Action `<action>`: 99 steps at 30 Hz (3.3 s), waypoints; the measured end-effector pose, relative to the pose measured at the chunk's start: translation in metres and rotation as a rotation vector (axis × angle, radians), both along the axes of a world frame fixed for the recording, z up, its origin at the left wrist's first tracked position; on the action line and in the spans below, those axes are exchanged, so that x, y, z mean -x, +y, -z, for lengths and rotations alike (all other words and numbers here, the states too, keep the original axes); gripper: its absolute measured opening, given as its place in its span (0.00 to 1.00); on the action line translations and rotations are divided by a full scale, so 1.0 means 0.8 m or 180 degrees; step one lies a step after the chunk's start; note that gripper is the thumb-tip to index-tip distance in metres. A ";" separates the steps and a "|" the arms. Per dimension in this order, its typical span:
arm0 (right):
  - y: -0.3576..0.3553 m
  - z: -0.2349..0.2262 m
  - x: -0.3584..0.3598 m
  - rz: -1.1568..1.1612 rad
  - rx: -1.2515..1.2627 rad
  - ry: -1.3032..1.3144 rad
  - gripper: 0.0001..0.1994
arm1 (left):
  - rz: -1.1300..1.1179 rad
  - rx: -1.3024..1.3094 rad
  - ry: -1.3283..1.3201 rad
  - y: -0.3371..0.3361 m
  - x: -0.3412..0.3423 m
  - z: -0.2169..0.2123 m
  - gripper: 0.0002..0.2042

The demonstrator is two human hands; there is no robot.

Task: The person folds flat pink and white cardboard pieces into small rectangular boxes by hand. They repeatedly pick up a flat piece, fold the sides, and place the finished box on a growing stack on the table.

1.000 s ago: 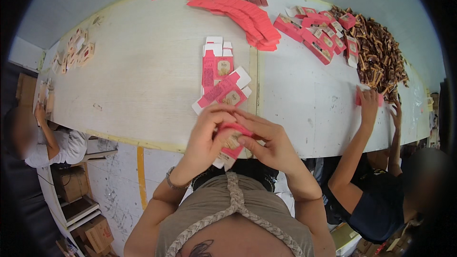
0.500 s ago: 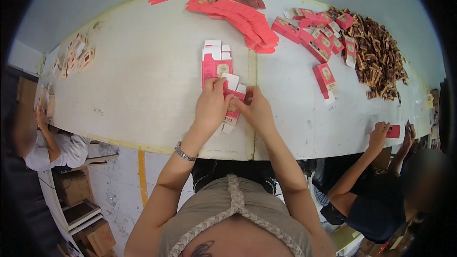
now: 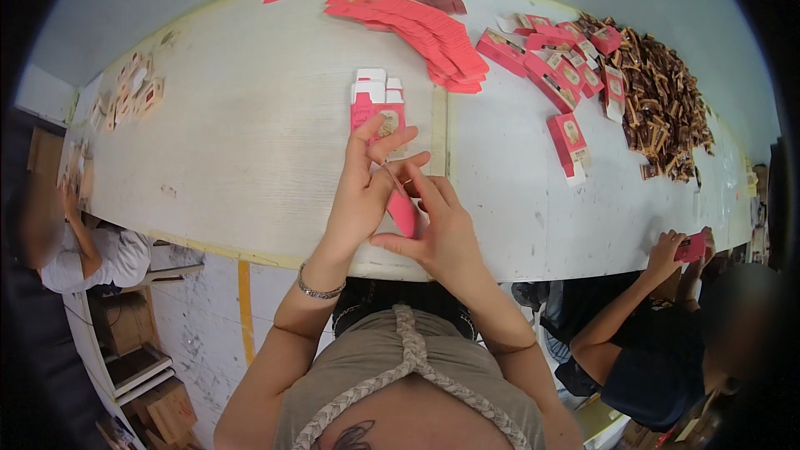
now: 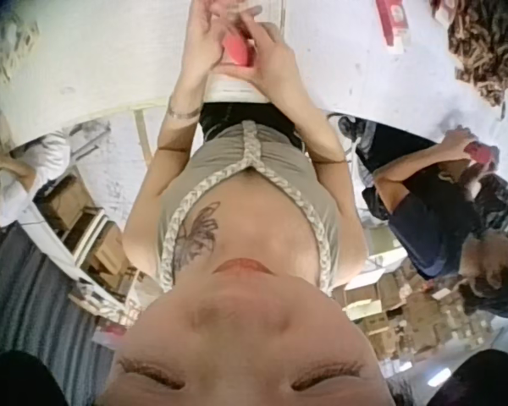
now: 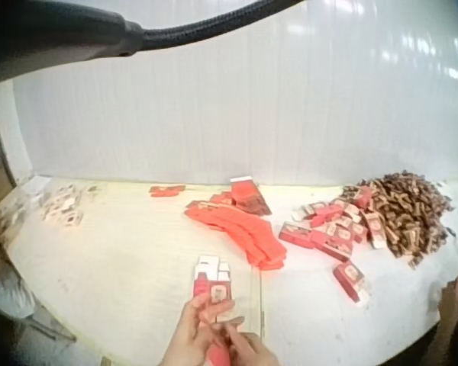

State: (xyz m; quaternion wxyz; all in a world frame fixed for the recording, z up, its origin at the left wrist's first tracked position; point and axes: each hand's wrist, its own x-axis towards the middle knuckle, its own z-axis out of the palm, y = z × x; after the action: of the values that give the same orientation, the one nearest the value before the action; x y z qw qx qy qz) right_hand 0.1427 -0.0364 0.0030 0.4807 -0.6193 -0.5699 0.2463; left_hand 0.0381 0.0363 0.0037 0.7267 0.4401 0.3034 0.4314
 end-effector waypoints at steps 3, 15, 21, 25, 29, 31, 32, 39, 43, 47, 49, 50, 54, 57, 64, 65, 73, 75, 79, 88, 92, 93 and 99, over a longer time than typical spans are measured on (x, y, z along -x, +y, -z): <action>-0.003 0.003 -0.013 0.0034 0.0541 0.0469 0.34 | 0.0442 0.0313 -0.0489 -0.003 0.014 -0.012 0.28; 0.022 0.040 -0.019 0.0078 -0.0207 0.0997 0.08 | 0.0780 -0.1050 0.1082 -0.027 0.032 0.013 0.34; 0.028 0.034 -0.015 -0.0020 -0.0587 0.1021 0.08 | 0.0647 -0.1196 0.0896 -0.033 0.034 0.030 0.33; 0.029 0.049 -0.013 -0.0025 -0.0485 0.1490 0.05 | 0.0599 -0.1698 0.1295 -0.033 0.031 0.030 0.33; 0.029 0.046 0.004 0.0225 -0.0249 0.1980 0.08 | 0.0362 -0.2114 0.1554 -0.039 0.031 0.044 0.28; 0.027 0.041 0.006 0.0280 0.0031 0.2031 0.10 | 0.0272 -0.2218 0.1619 -0.044 0.033 0.055 0.26; 0.027 0.040 0.004 0.0244 0.0160 0.1992 0.11 | 0.0231 -0.2267 0.1651 -0.046 0.033 0.057 0.25; 0.025 0.014 -0.001 -0.0163 -0.0264 0.3020 0.11 | 0.0684 -0.1302 0.1292 -0.029 0.045 0.026 0.22; 0.029 0.001 -0.031 -0.0722 0.0515 0.2210 0.09 | 0.0611 -0.1764 0.1582 -0.033 0.054 0.024 0.26; 0.020 -0.018 -0.042 -0.0841 0.0895 0.2342 0.09 | 0.0549 -0.1891 0.1266 -0.039 0.057 0.026 0.31; 0.016 -0.019 -0.042 -0.0822 0.0765 0.2273 0.09 | 0.0545 -0.1990 0.1227 -0.041 0.057 0.021 0.31; 0.015 -0.019 -0.041 -0.0846 0.0694 0.2238 0.08 | 0.0541 -0.2058 0.1256 -0.041 0.057 0.019 0.31; 0.009 -0.019 -0.034 -0.0827 0.0449 0.1923 0.09 | 0.0607 -0.1752 0.1474 -0.044 0.063 0.011 0.26; -0.006 -0.023 -0.029 -0.0893 0.0070 0.1174 0.11 | 0.0373 -0.2139 0.1295 -0.043 0.058 0.011 0.20; -0.053 0.005 -0.030 -0.0822 0.0187 0.0987 0.16 | 0.0621 -0.0912 0.0926 -0.077 0.037 0.024 0.13; -0.057 0.006 -0.025 -0.0736 -0.0026 0.0716 0.16 | 0.0567 -0.1055 0.0943 -0.078 0.032 0.026 0.13; 0.016 -0.018 -0.155 0.2162 -0.0465 -0.3737 0.10 | -0.0954 -0.2717 0.3116 0.024 0.037 0.047 0.23; 0.067 0.048 -0.142 0.1168 0.0292 -0.1586 0.11 | -0.0682 -0.2357 0.3032 0.061 0.035 0.085 0.24; 0.142 0.090 -0.035 0.0426 0.1457 -0.0759 0.28 | -0.0654 -0.2348 0.3391 0.061 0.027 0.100 0.23; 0.129 0.058 -0.061 0.0506 0.1153 -0.0098 0.11 | -0.1291 -0.2205 0.2872 0.068 0.021 0.094 0.21; 0.080 0.046 -0.039 -0.0214 0.0133 -0.0003 0.08 | -0.0872 -0.0147 0.0165 0.077 0.004 0.063 0.20; 0.071 0.037 -0.035 -0.0187 0.0162 0.0046 0.07 | -0.0617 0.0258 -0.0424 0.077 0.004 0.054 0.20; 0.063 0.032 -0.032 -0.0241 0.0451 0.0762 0.07 | -0.0638 0.0121 -0.0221 0.067 0.002 0.059 0.22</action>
State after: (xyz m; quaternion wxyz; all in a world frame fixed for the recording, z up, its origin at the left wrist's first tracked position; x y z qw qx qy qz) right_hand 0.1684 0.0143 -0.0227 0.4907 -0.5959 -0.5127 0.3760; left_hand 0.0361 0.0897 -0.0434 0.6982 0.3785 0.3286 0.5111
